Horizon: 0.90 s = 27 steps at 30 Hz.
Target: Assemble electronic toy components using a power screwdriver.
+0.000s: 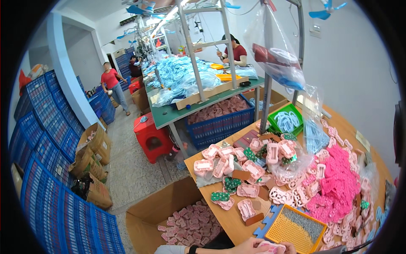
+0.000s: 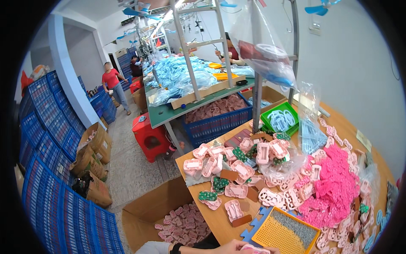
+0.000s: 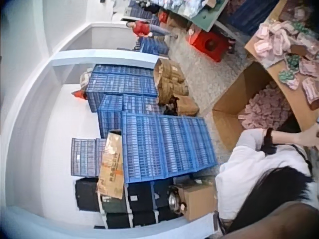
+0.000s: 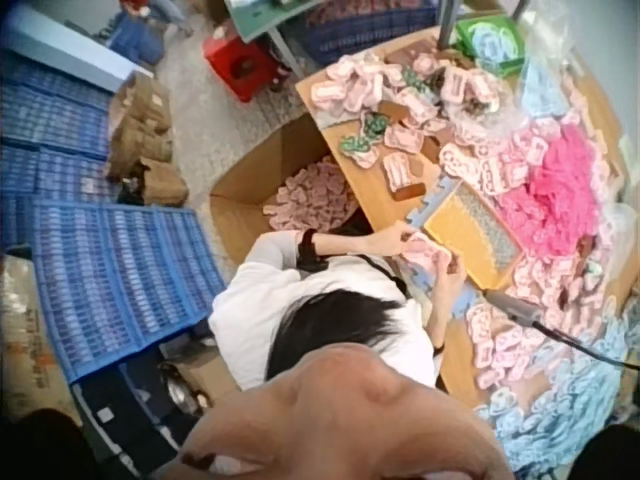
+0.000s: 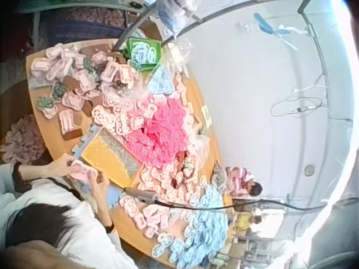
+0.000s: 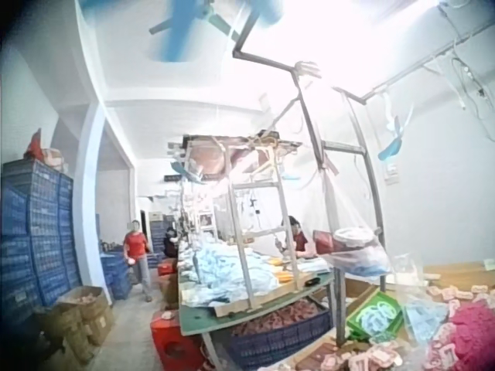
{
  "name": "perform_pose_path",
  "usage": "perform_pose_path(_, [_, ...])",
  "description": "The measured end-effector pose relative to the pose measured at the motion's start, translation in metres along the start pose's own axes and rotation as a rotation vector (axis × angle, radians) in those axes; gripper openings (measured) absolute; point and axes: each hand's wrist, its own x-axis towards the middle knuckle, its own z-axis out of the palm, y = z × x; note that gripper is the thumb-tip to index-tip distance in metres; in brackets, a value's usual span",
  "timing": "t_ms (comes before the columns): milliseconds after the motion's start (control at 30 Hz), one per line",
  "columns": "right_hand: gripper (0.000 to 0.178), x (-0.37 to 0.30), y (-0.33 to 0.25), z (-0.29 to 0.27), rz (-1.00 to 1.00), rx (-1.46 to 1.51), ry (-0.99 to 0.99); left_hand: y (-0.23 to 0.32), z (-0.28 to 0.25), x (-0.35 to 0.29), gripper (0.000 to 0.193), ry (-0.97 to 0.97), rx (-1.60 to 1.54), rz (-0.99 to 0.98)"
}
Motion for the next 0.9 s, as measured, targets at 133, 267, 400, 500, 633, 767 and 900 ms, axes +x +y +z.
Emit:
perform_pose_path(133, [0.023,0.002,-0.009,0.011,-0.024,0.046,-0.03,-0.012,-0.009,0.004,0.028,-0.015,-0.041,0.064])
perform_pose_path(267, [0.026,-0.005,-0.019,0.017,-0.085,0.049,-0.015,-0.015,-0.009,0.002,0.031,-0.043,-0.089,0.08])
perform_pose_path(400, [0.024,-0.001,-0.019,0.024,-0.063,-0.015,-0.068,-0.088,-0.023,0.034,0.035,0.121,0.155,0.357])
perform_pose_path(500, [0.023,-0.002,-0.015,0.024,-0.054,0.011,-0.04,-0.053,-0.017,0.017,0.035,0.152,0.263,0.399])
perform_pose_path(633, [0.022,-0.013,-0.008,0.012,-0.094,0.088,-0.132,0.004,-0.01,-0.019,0.036,0.0,0.076,0.074])
perform_pose_path(767, [0.024,-0.01,0.011,0.0,-0.092,0.172,-0.166,0.017,-0.013,-0.027,0.035,-0.035,0.184,0.145])
perform_pose_path(900, [0.029,-0.012,0.007,-0.001,-0.096,0.21,-0.184,0.012,-0.016,-0.032,0.031,-0.134,0.022,0.181])
